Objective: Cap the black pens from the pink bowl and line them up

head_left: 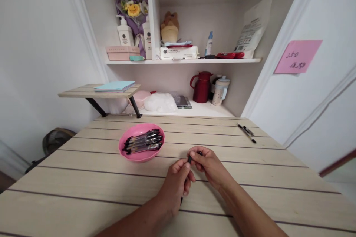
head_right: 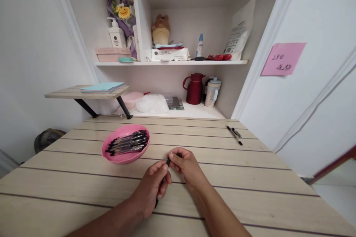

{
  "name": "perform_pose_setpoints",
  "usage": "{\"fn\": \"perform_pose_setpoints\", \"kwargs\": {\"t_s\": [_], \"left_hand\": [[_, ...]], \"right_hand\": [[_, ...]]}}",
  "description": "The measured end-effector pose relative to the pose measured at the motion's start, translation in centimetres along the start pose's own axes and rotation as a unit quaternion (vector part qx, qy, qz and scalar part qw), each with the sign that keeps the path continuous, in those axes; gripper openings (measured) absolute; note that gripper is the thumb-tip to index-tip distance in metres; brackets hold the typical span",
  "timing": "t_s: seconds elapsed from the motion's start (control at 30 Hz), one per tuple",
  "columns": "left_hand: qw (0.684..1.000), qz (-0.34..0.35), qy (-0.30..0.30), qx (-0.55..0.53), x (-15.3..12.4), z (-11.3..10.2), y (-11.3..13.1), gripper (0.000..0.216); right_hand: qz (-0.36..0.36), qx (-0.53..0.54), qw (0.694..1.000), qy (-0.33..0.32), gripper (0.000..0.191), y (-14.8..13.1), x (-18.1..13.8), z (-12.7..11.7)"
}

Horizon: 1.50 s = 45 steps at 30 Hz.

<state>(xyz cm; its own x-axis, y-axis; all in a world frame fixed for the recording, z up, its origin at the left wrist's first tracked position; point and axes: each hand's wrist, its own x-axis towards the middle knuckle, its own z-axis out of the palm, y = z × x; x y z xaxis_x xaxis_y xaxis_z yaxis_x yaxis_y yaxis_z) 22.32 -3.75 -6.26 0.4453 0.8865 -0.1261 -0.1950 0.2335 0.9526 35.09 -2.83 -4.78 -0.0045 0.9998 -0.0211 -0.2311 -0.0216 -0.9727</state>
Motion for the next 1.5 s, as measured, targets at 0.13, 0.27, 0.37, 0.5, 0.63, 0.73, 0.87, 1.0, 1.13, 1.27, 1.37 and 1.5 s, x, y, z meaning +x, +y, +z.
{"fn": "perform_pose_setpoints", "kwargs": {"t_s": [0.13,0.27,0.37,0.5,0.63,0.73,0.87,1.0,1.13,1.27,1.37,1.5], "left_hand": [[1.000,0.006,0.001,-0.002,-0.1,0.0,0.2,0.028],[1.000,0.003,-0.002,-0.003,-0.1,-0.2,0.1,0.030],[1.000,-0.001,-0.003,-0.002,0.1,-0.3,-0.1,0.030],[1.000,-0.007,-0.004,-0.001,0.2,-0.4,-0.3,0.030],[1.000,-0.014,-0.009,-0.003,0.1,-0.4,-0.3,0.034],[1.000,-0.017,-0.009,-0.004,0.0,-0.4,-0.3,0.036],[1.000,-0.020,-0.014,-0.001,-0.1,-0.4,-0.2,0.035],[1.000,-0.025,-0.015,-0.006,-0.1,-0.4,-0.1,0.034],[0.999,-0.028,-0.015,-0.013,0.0,-0.5,-0.1,0.034],[1.000,-0.013,-0.015,-0.009,0.0,-0.6,0.0,0.035],[1.000,-0.016,-0.007,-0.004,0.0,-0.6,0.1,0.036],[1.000,-0.025,-0.011,0.002,0.0,-0.5,0.2,0.038]], "right_hand": [[0.005,0.009,1.000,-0.005,0.025,0.1,-0.2,0.0],[0.016,0.039,0.999,-0.001,0.031,0.3,-0.1,0.1],[0.023,0.000,1.000,0.015,0.032,0.4,0.1,0.1],[0.016,-0.019,1.000,0.012,0.028,0.3,0.2,-0.2],[0.004,0.047,0.999,0.017,0.026,0.2,0.1,-0.3],[-0.015,0.091,0.995,0.040,0.025,0.2,0.3,-0.5],[-0.027,0.120,0.991,0.058,0.025,0.5,0.6,-0.8],[-0.035,0.147,0.986,0.068,0.024,0.5,0.7,-1.0],[-0.035,0.166,0.983,0.076,0.023,0.3,0.8,-1.0],[-0.013,0.138,0.986,0.096,0.025,0.3,1.1,-1.0],[0.000,0.087,0.989,0.117,0.028,0.6,1.5,-1.2],[0.011,0.029,0.990,0.137,0.030,1.3,2.1,-1.8]]}}
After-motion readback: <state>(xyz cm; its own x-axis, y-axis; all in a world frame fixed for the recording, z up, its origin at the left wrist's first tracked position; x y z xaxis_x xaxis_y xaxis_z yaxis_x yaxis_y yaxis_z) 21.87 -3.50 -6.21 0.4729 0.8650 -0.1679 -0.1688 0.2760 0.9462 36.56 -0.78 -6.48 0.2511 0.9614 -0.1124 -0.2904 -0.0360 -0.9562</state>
